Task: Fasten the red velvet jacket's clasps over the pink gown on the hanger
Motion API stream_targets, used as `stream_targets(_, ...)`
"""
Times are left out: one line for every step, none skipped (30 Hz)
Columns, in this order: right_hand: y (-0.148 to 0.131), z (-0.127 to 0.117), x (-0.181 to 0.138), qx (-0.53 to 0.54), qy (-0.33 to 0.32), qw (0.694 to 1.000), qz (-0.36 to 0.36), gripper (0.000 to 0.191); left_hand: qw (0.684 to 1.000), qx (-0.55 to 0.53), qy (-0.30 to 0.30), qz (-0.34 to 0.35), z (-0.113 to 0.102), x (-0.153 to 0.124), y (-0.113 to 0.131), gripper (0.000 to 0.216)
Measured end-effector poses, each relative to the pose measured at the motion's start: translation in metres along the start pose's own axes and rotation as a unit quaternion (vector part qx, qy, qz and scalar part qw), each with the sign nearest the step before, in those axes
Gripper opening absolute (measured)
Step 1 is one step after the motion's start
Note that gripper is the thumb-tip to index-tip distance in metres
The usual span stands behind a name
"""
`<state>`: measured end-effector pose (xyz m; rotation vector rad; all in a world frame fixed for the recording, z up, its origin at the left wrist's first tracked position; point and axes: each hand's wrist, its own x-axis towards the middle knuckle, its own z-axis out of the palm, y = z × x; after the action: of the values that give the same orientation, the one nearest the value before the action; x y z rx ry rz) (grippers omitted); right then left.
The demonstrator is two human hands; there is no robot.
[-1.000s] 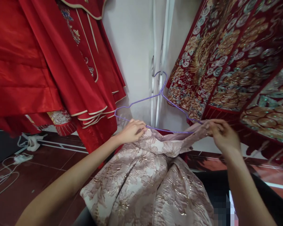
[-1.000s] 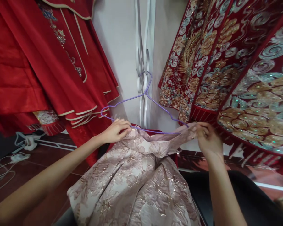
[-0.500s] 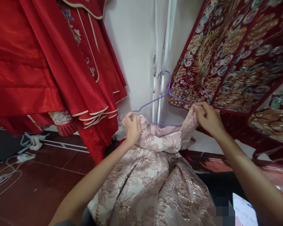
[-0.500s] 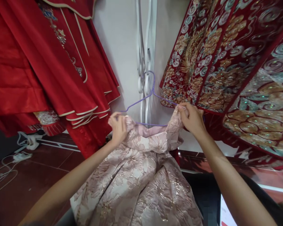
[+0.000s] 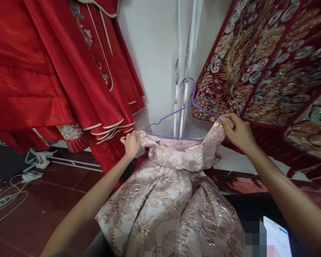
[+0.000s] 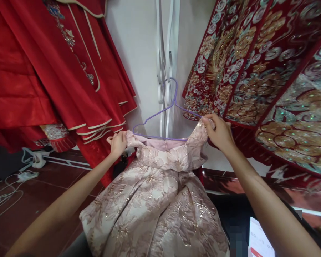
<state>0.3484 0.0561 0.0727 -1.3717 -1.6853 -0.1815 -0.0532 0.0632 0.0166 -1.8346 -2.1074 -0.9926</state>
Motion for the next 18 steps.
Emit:
stream_targets(0.0,0.0,0.0,0.002,-0.001,1.0,-0.001,0.027,1.0,-0.019,0.014,0.009,-0.001,0.001,0.001,0.035)
stream_targets(0.001,0.0,0.0,0.005,-0.001,1.0,-0.001,0.027,0.999,-0.04,0.028,0.021,-0.004,0.003,0.002,0.035)
stream_targets(0.001,0.0,0.0,0.009,-0.003,1.0,-0.001,0.028,0.997,-0.061,0.04,0.036,-0.008,0.006,0.005,0.036)
stream_targets(0.002,0.0,0.0,0.016,-0.007,1.0,0.0,0.028,0.994,-0.079,0.05,0.053,-0.012,0.009,0.008,0.036)
stream_targets(0.002,0.0,-0.001,0.025,-0.014,1.0,0.004,0.029,0.991,-0.093,0.059,0.073,-0.017,0.012,0.012,0.037)
stream_targets(0.002,0.0,-0.001,0.035,-0.023,0.999,0.008,0.03,0.988,-0.101,0.065,0.096,-0.023,0.016,0.018,0.037)
stream_targets(0.002,0.0,-0.001,0.043,-0.03,0.999,0.012,0.031,0.985,-0.106,0.07,0.121,-0.029,0.019,0.023,0.038)
stream_targets(0.002,0.0,-0.002,0.047,-0.034,0.998,0.017,0.032,0.981,-0.108,0.072,0.141,-0.033,0.022,0.028,0.038)
stream_targets(0.001,0.0,-0.002,0.047,-0.035,0.998,0.022,0.033,0.98,-0.106,0.072,0.155,-0.037,0.025,0.032,0.038)
stream_targets(-0.001,0.0,-0.003,0.042,-0.031,0.998,0.028,0.033,0.98,-0.102,0.069,0.159,-0.039,0.027,0.034,0.037)
stream_targets(-0.002,-0.001,-0.003,0.035,-0.027,0.998,0.033,0.033,0.982,-0.095,0.064,0.153,-0.039,0.027,0.033,0.037)
stream_targets(-0.004,-0.001,-0.003,0.028,-0.023,0.999,0.038,0.033,0.985,-0.087,0.057,0.137,-0.038,0.027,0.03,0.037)
stream_targets(-0.005,-0.001,-0.003,0.023,-0.021,0.999,0.041,0.033,0.989,-0.076,0.049,0.116,-0.035,0.025,0.025,0.037)
stream_targets(-0.007,-0.001,-0.003,0.019,-0.019,0.999,0.042,0.034,0.993,-0.064,0.039,0.095,-0.032,0.022,0.018,0.036)
stream_targets(-0.008,0.0,-0.003,0.017,-0.015,0.999,0.04,0.034,0.995,-0.05,0.027,0.077,-0.028,0.018,0.01,0.036)
stream_targets(-0.008,0.0,-0.003,0.015,-0.012,0.999,0.036,0.034,0.997,-0.036,0.015,0.065,-0.025,0.014,0.001,0.036)
stream_targets(-0.008,0.001,-0.003,0.013,-0.01,0.999,0.033,0.034,0.998,-0.025,0.003,0.06,-0.022,0.009,-0.006,0.036)
stream_targets(-0.008,0.001,-0.003,0.012,-0.009,0.999,0.03,0.033,0.998,-0.016,-0.006,0.06,-0.02,0.004,-0.013,0.036)
